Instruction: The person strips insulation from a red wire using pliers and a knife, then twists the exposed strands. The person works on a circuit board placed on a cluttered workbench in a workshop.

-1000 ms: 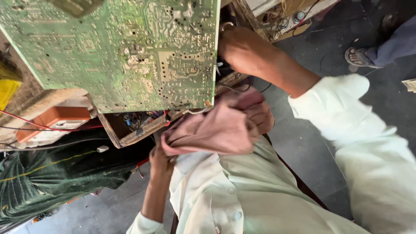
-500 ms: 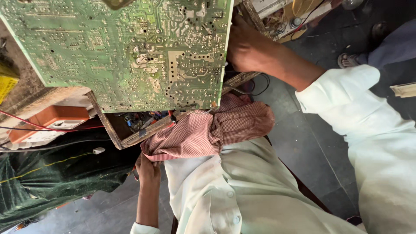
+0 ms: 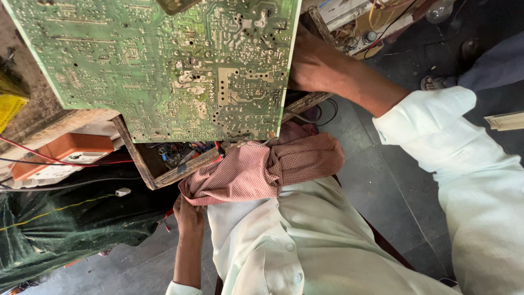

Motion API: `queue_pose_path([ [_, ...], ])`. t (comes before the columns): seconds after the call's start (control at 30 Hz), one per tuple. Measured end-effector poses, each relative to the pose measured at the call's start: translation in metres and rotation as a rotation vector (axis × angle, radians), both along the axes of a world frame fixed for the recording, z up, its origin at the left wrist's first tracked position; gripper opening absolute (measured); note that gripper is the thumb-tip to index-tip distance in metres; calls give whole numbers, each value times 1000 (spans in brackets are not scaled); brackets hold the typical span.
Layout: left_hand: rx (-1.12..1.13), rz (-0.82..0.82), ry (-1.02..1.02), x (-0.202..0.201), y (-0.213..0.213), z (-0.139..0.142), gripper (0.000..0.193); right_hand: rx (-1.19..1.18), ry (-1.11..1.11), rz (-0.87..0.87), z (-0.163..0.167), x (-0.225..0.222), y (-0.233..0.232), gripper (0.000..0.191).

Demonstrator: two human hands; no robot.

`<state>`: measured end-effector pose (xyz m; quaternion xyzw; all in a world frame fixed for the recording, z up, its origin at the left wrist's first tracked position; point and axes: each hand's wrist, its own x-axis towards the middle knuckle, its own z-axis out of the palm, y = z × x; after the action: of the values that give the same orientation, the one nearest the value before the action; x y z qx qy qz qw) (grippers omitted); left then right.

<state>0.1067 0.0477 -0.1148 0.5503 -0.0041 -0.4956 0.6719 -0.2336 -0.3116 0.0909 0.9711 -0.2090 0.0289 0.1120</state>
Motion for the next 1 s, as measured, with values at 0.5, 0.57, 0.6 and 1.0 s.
queue_pose_path([
  [0.5, -4, -23, -45, -12, -4, 23, 22, -149, 843, 114, 50, 1, 21, 21],
  [0.57, 80, 4, -68, -12, -3, 24, 20, -69, 235, 226, 59, -3, 24, 44],
  [0.6, 80, -4, -156, -12, -2, 25, 19, -20, -73, 274, 63, -3, 26, 59],
  [1.0, 54, 43, -1060, -32, -12, 123, 19, 20, -64, 11, 47, -18, 34, 17],
])
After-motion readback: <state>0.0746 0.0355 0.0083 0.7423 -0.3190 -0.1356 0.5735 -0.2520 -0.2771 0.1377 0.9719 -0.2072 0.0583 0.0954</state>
